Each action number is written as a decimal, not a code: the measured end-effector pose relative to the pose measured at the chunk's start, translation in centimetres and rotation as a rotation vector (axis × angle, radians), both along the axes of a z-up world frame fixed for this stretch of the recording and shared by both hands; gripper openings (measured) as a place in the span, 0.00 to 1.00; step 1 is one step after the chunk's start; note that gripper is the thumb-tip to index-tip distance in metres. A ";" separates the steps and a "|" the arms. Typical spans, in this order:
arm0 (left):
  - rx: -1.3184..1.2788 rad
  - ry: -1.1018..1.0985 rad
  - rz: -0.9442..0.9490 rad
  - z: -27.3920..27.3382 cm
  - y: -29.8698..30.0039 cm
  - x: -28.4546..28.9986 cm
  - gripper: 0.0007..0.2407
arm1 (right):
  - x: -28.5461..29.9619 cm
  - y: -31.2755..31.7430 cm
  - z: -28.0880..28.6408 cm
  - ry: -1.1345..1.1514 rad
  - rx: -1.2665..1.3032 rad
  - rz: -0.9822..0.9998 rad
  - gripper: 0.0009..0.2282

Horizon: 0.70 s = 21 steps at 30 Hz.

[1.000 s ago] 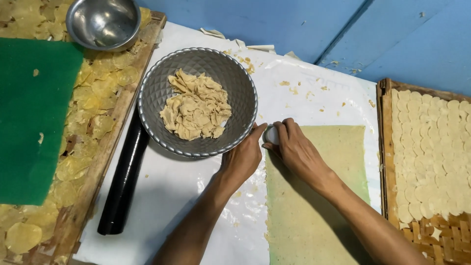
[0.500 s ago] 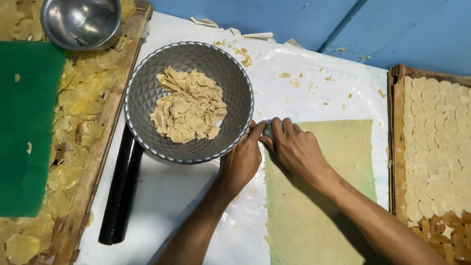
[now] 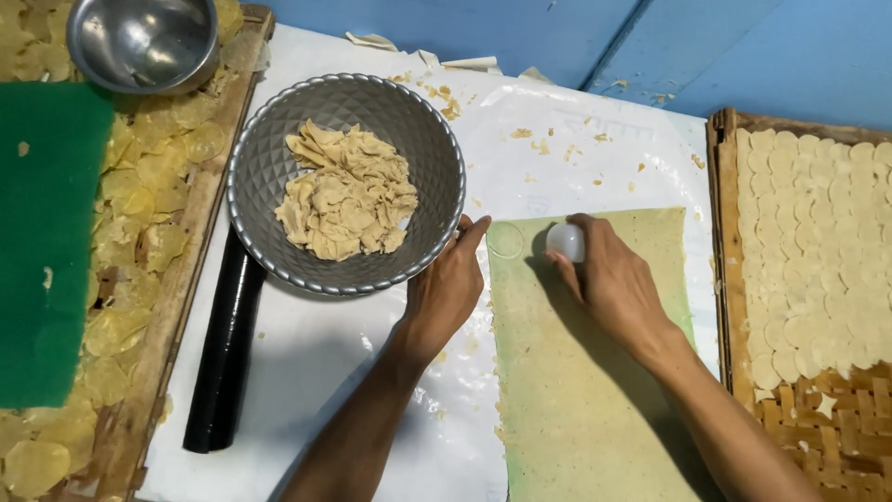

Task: Preparing dough by rolling it out and cutting it into small circular shapes using a plastic mold.

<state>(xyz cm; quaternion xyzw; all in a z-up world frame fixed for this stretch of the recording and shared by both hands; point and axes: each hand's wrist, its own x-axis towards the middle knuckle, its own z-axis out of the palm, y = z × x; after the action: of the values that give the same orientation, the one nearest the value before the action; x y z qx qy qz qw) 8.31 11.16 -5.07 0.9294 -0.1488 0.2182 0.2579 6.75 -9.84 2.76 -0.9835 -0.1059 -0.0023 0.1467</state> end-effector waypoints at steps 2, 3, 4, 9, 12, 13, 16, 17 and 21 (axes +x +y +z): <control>-0.002 0.008 -0.012 0.1 -0.1 -0.1 0.16 | -0.2 0.2 0.3 0.018 -0.025 0.006 0.21; -0.003 0.018 -0.019 0.2 -0.1 0.0 0.16 | -0.2 0.4 0.4 0.037 -0.048 0.018 0.22; -0.001 0.017 -0.020 0.3 -0.1 0.0 0.16 | -0.1 0.6 0.5 0.036 -0.046 0.017 0.22; -0.004 0.005 -0.033 1.5 0.2 -0.2 0.16 | 1.4 1.0 0.1 0.041 -0.188 0.106 0.21; 0.001 -0.004 -0.023 1.4 0.2 -0.2 0.16 | 2.0 1.2 -0.5 0.039 -0.227 0.131 0.21; 0.000 0.000 -0.020 1.6 0.2 -0.2 0.16 | 2.1 1.2 -0.6 0.044 -0.227 0.135 0.21; 0.015 -0.005 0.000 1.4 0.1 -0.2 0.16 | 2.5 1.3 -1.2 0.031 -0.293 0.177 0.21; 0.038 -0.026 0.019 0.9 0.0 -0.1 0.15 | 2.6 1.5 -1.6 -0.009 -0.357 0.169 0.21; 0.073 -0.116 0.028 0.9 0.0 -0.1 0.14 | 2.5 2.1 -1.6 -0.049 -0.449 0.127 0.22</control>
<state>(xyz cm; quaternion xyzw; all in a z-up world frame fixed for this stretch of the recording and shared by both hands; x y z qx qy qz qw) 8.24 11.12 -4.19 0.9259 -0.1584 0.2697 0.2119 9.24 -7.71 1.12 -0.9825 -0.1689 0.0067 -0.0787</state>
